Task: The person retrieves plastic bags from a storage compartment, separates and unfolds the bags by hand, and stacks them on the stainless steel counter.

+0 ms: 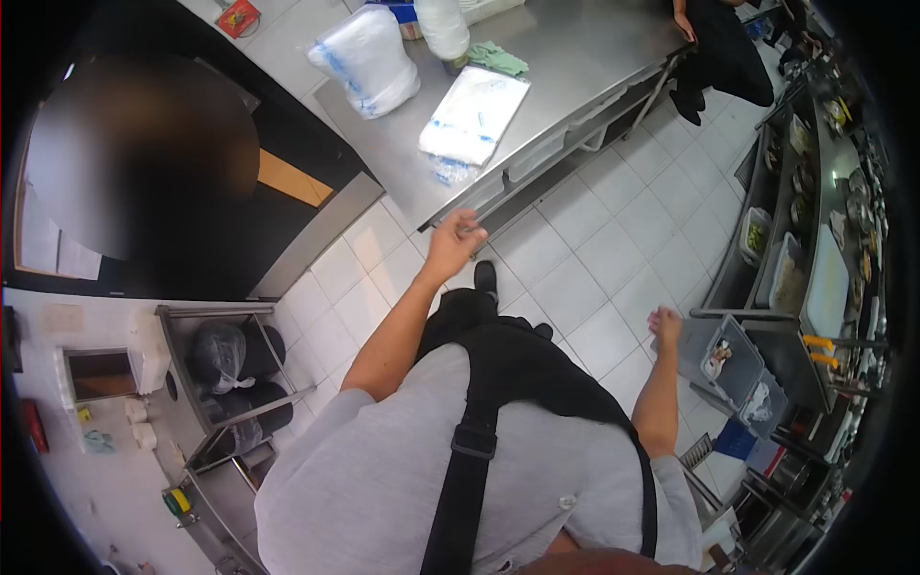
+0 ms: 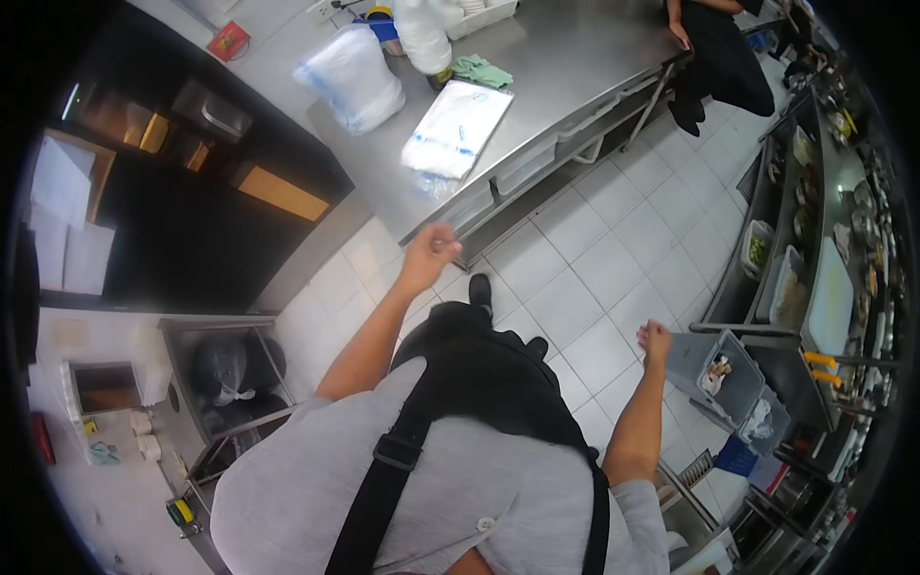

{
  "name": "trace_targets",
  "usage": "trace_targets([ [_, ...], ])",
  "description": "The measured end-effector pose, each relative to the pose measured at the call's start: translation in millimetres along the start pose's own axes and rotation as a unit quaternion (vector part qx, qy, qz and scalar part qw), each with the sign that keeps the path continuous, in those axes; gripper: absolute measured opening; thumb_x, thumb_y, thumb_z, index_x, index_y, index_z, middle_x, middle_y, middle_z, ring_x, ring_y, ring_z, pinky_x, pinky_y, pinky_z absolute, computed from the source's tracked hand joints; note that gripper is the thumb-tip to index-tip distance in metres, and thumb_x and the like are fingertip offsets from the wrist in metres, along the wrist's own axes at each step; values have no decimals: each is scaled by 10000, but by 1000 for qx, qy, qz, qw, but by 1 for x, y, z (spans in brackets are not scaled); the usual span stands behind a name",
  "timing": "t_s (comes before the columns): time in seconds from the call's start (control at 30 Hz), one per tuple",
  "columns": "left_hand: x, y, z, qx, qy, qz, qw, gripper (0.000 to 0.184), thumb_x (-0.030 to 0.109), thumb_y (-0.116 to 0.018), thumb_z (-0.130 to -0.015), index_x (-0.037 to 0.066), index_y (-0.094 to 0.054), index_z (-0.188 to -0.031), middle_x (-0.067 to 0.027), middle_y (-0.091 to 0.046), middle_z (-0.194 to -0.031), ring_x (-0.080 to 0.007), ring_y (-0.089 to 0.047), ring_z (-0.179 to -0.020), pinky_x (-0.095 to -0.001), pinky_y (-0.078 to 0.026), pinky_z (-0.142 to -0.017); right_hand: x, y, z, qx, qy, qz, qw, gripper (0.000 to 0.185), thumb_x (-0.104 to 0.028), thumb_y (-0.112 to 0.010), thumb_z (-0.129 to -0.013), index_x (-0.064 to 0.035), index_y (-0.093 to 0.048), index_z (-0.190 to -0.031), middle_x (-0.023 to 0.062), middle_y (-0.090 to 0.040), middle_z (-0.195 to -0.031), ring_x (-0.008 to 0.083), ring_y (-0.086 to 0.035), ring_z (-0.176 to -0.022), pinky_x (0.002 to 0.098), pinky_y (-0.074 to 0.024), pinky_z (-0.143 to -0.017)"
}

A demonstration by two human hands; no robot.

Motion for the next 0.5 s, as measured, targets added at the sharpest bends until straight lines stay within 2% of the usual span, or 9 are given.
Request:
trace_targets([
  [0.03, 0, 21, -16, 68, 14, -10, 998, 529, 195, -805, -871, 14, -579, -1314, -137, -696, -1077, -159, -676, -852, -303, -557, -762, -34, -22, -17, -2, 25, -2, 1000, 228, -268, -632, -1005, -52, -665, -1070, 80, -711, -866, 147, -682, -704, 282, -518, -546],
  [0.1, -43, 66, -63, 201, 25, 13, 979, 584, 249, -783, -886, 22, -541, -1368, -158, -692, -1081, -215, -684, -837, -341, -560, -787, -120, -79, -14, -12, 62, 10, 998, 254, -255, -615, -1019, -44, -667, -1152, 83, -720, -906, 145, -693, -749, 269, -531, -596],
  [0.13, -68, 89, -93, 262, 11, -41, 964, 587, 268, -771, -893, 20, -541, -1372, -166, -694, -1077, -261, -685, -835, -374, -558, -814, -162, -119, 5, -20, 77, 29, 996, 274, -248, -605, -1026, -40, -665, -1195, 85, -725, -926, 148, -697, -771, 266, -539, -623],
  [0.2, -76, 110, -133, 318, -7, -133, 939, 596, 286, -760, -895, 11, -539, -1376, -174, -701, -1055, -332, -685, -844, -423, -553, -858, -213, -201, 28, -116, 137, 30, 983, 300, -246, -594, -1035, -34, -662, -1236, 91, -732, -965, 153, -703, -801, 265, -550, -675],
  [0.27, -34, 115, -155, 318, -14, -215, 923, 610, 286, -761, -888, -1, -536, -1377, -175, -710, -1019, -379, -683, -865, -456, -544, -893, -244, -289, 61, -231, 130, 67, 962, 304, -250, -606, -1025, -33, -673, -1227, 80, -732, -1003, 157, -709, -826, 293, -565, -735],
  [0.37, -27, 92, -190, 224, 28, -213, 951, 596, 264, -766, -881, -25, -543, -1352, -174, -716, -970, -371, -689, -883, -456, -545, -896, -282, -392, 119, -392, 124, 170, 895, 361, -212, -672, -984, -14, -654, -1285, 81, -724, -1042, 156, -713, -867, 286, -549, -761],
  [0.4, -21, 82, -195, 223, 33, -210, 951, 570, 238, -772, -879, -39, -554, -1326, -177, -726, -942, -305, -711, -886, -400, -559, -854, -292, -412, 122, -410, 144, 182, 882, 422, -223, -701, -964, -11, -628, -1321, 92, -717, -1064, 163, -710, -870, 294, -551, -771],
  [0.43, -18, 69, -206, 179, 33, -147, 972, 565, 234, -775, -879, -38, -556, -1324, -174, -725, -934, -285, -711, -874, -386, -560, -833, -305, -432, 123, -428, 162, 194, 867, 488, -233, -730, -944, -7, -602, -1357, 103, -710, -1087, 169, -707, -873, 302, -553, -781],
  [0.5, -9, 42, -217, 89, 39, -21, 995, 557, 225, -781, -880, -36, -562, -1320, -169, -724, -917, -246, -712, -848, -358, -562, -792, -346, -451, 117, -366, 229, 265, 862, 592, -247, -777, -904, -10, -562, -1402, 119, -697, -1082, 177, -698, -859, 314, -553, -785],
])
Point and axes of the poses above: each hand's wrist, its own z-axis away from the middle knuckle, its own y-axis out of the back of the hand, x = y × z, the point moved 9 cm from there along -z, towards the middle knuckle
